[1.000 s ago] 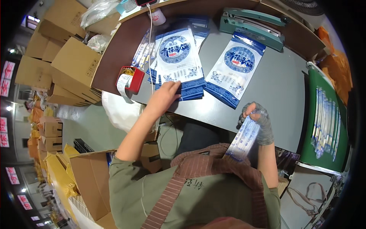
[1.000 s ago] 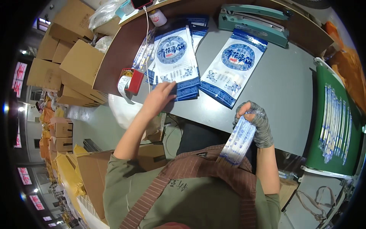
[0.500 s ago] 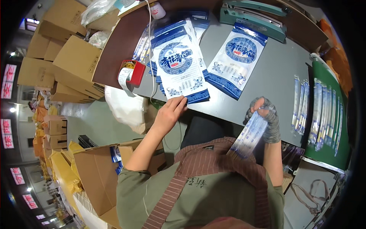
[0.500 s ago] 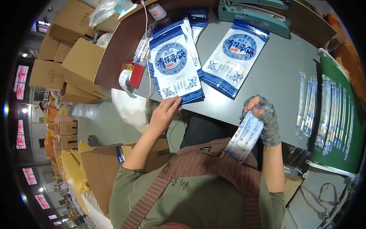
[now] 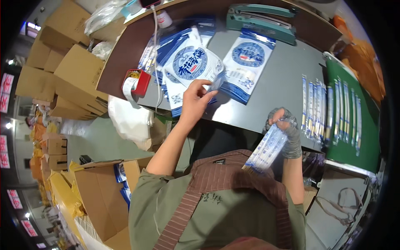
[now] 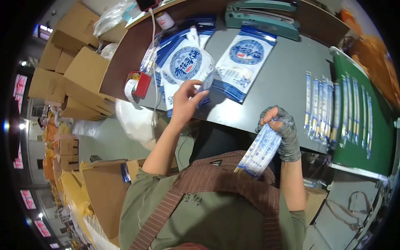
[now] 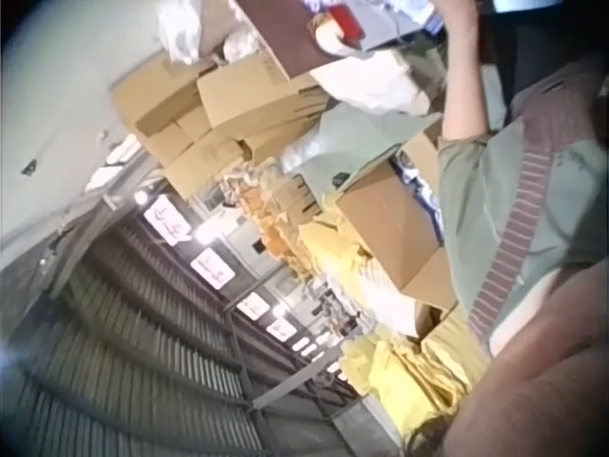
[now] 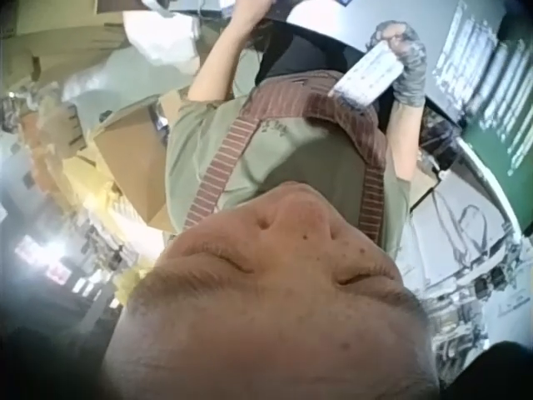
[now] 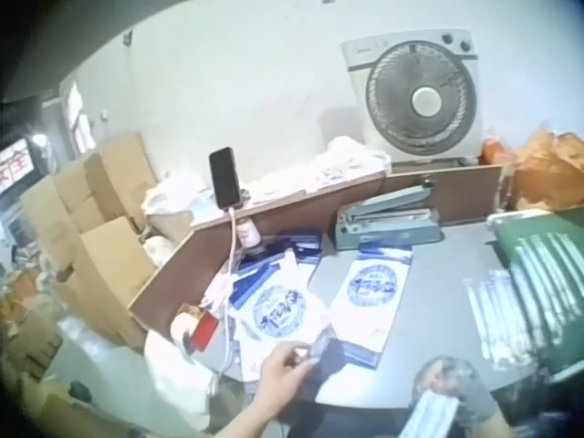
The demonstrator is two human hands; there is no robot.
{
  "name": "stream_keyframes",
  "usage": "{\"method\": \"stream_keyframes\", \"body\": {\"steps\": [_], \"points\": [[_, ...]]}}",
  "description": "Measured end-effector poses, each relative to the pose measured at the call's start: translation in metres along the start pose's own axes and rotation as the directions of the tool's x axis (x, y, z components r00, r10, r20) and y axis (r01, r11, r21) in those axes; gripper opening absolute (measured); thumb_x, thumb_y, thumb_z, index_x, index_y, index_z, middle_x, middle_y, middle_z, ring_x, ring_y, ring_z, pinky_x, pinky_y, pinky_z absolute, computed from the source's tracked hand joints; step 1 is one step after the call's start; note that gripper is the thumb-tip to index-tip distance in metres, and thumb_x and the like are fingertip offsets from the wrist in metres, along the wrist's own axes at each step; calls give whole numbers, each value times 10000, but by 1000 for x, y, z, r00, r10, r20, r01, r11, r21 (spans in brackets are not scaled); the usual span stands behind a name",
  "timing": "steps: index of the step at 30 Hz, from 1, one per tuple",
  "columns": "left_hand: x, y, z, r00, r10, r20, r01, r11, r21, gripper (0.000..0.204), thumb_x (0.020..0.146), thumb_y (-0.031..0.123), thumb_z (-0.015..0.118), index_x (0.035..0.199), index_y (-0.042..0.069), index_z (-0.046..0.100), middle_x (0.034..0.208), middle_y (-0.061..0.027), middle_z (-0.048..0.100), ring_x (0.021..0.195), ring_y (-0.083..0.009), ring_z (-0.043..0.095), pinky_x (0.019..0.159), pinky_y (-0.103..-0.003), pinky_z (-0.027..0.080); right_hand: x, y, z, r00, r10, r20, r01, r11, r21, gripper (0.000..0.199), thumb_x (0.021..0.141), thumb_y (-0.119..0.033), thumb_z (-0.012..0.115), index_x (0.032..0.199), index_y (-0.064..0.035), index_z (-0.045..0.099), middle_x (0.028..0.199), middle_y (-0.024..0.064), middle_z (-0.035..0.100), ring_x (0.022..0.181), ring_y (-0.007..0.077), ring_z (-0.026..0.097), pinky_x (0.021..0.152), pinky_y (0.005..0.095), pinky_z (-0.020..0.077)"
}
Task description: Packaging small bundles of items into plastic bags and placing them into a shipping box.
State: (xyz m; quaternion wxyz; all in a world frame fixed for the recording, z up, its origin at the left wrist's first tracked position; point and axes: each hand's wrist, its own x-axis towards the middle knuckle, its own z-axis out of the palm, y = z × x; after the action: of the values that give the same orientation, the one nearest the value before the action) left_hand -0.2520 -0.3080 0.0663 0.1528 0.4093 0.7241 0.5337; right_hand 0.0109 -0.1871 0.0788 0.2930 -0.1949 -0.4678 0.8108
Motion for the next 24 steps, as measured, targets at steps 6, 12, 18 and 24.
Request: {"method": "stream_keyframes", "body": {"steps": [6, 12, 18, 24], "points": [[-31, 18, 106, 829, 311, 465, -388, 918, 77, 90, 800, 94, 669, 801, 10, 636, 794, -153, 571, 764, -366, 577, 663, -411, 459, -6, -2, 9, 1000, -28, -2, 27, 997, -75, 289, 717, -269, 664, 860, -39, 563, 831, 95, 594, 751, 186, 599, 694, 298, 507], [-18, 21, 109, 689, -39, 724, 90, 995, -33, 118, 841, 34, 546, 883, -52, 616, 760, -171, 616, 701, -249, 596, 656, -354, 460, 14, 43, -27, 999, 0, 38, -8, 976, 216, 302, 776, -304, 664, 878, -32, 579, 833, 100, 621, 767, 190, 610, 721, 292, 503], [-28, 21, 114, 840, 114, 531, -159, 986, 41, 120, 862, 32, 557, 922, -35, 636, 824, -169, 631, 756, -291, 617, 682, -357, 467, 15, 41, -32, 999, 6, 38, -5, 1000, -27, 242, 786, -251, 624, 853, -18, 633, 814, 73, 656, 806, 146, 606, 761, 270, 463], [-22, 40, 121, 847, 497, 187, -515, 855, 61, 220, 814, -23, 601, 1034, -9, 588, 861, -130, 601, 781, -293, 608, 687, -345, 492, 12, 54, -27, 967, -251, -42, 153, 707, -691, 265, 889, -247, 643, 1036, -26, 649, 927, 85, 679, 823, 181, 619, 790, 308, 488]]}}
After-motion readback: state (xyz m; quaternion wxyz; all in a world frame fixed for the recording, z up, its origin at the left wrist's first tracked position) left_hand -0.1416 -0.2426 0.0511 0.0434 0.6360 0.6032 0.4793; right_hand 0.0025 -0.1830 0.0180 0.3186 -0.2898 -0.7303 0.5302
